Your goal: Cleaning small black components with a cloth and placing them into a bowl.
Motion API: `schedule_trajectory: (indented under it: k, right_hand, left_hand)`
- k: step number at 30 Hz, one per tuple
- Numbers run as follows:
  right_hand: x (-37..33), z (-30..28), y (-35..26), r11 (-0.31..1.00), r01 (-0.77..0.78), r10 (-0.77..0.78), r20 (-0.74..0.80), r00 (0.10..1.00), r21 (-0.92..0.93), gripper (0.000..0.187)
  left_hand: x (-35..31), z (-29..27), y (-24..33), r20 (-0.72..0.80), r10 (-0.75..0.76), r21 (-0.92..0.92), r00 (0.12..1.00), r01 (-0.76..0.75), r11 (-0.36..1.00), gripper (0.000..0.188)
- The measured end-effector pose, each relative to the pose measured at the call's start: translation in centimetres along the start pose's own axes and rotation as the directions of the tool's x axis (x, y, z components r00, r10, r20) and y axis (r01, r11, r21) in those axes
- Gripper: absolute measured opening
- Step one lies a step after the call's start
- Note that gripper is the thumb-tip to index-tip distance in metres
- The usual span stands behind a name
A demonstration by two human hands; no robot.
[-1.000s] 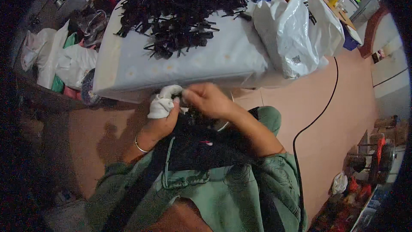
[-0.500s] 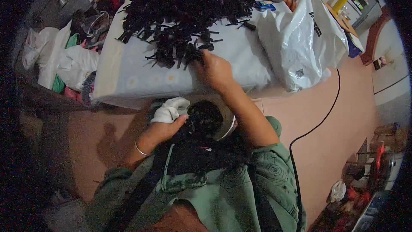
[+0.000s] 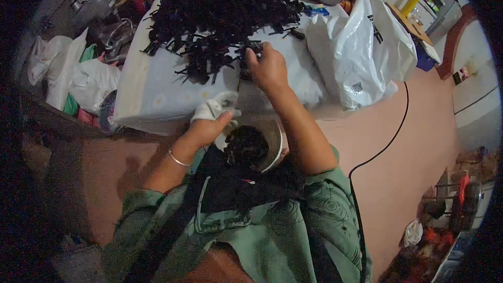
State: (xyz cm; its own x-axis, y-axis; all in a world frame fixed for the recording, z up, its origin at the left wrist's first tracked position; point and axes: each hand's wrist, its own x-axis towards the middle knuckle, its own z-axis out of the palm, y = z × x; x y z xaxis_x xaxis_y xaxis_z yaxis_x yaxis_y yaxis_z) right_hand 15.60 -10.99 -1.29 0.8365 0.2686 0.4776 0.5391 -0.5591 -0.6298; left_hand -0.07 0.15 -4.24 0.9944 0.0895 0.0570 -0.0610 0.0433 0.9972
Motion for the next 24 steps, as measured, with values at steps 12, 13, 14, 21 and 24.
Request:
schedule_trajectory:
  k: [12,13,14,21,24]
  right_hand:
    - [-9.7,-4.7,-3.0,0.728,-0.350,-0.239,0.697,0.677,0.589,0.027]
    - [-9.9,-4.6,-3.2,0.633,-0.428,-0.227,0.683,0.694,0.645,0.027]
    - [-9.6,-5.0,-3.5,0.610,-0.488,-0.250,0.736,0.629,0.624,0.026]
    - [-11.7,-6.1,-5.3,0.774,-0.106,-0.195,0.394,0.898,0.625,0.022]
    - [-12.2,-6.0,-5.5,0.748,0.471,-0.583,0.123,0.803,0.467,0.019]
  left_hand:
    - [-3.4,-1.0,2.2,-0.020,-0.028,0.142,0.999,0.031,0.989,0.020]
    - [-3.8,-0.8,2.4,0.066,0.011,0.099,0.998,-0.017,0.995,0.020]
    - [-4.1,-1.2,2.0,0.091,-0.085,0.105,0.992,0.075,0.992,0.022]
    - [-4.8,0.0,1.9,-0.135,0.158,0.210,0.978,-0.127,0.969,0.029]
    - [-5.2,0.6,2.0,-0.056,0.256,0.235,0.965,-0.236,0.943,0.030]
